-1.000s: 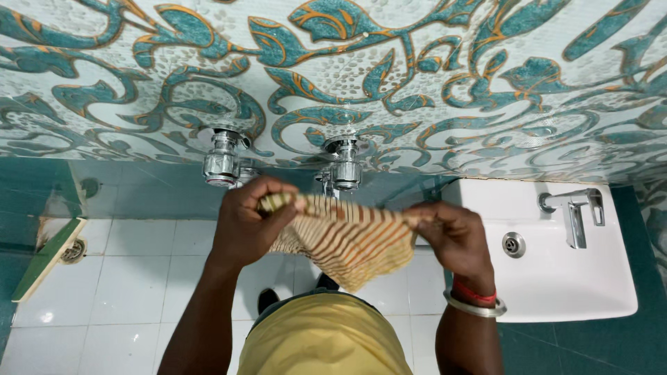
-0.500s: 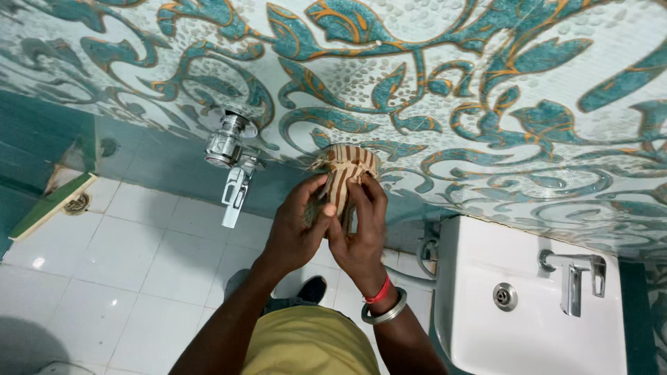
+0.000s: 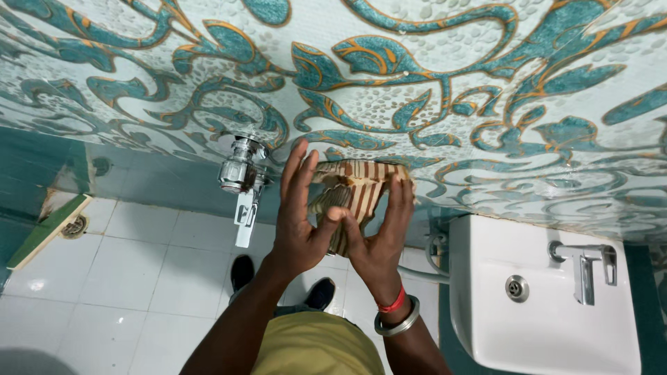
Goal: The person wipes down a white ceramic washbasin and its metal faucets with a cloth.
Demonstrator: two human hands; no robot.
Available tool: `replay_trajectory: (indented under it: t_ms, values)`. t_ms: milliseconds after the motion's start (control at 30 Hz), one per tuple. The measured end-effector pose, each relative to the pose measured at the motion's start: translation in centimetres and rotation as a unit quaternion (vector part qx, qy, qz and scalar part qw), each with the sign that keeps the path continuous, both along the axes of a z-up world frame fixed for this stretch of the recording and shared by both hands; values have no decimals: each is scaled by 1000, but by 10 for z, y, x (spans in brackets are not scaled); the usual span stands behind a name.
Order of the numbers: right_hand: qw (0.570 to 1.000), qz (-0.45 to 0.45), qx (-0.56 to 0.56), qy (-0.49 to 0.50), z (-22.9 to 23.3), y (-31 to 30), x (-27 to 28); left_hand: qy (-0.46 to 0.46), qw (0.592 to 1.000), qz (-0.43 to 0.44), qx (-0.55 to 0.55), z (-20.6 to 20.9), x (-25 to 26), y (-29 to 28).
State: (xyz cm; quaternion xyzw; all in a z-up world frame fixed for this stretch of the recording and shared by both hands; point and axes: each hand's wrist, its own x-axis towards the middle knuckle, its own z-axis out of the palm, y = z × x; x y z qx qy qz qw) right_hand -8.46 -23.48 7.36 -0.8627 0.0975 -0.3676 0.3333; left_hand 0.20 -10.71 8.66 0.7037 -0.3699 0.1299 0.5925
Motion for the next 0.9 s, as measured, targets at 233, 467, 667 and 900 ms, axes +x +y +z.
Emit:
replay_trajectory:
  t_ms: [233, 467, 667, 900]
  values:
    - [992, -73, -104, 10, 17, 18, 17, 73, 995, -62, -7, -9, 21, 10]
    - [993, -97, -63, -1, 24, 12, 19, -16, 997, -55, 48, -24, 53, 8]
    - [991, -128, -41, -5, 24, 15, 22, -31, 996, -27, 77, -34, 63, 6]
    - [990, -144, -5, 0, 20, 27, 27, 48, 998, -2, -27, -14, 59, 16]
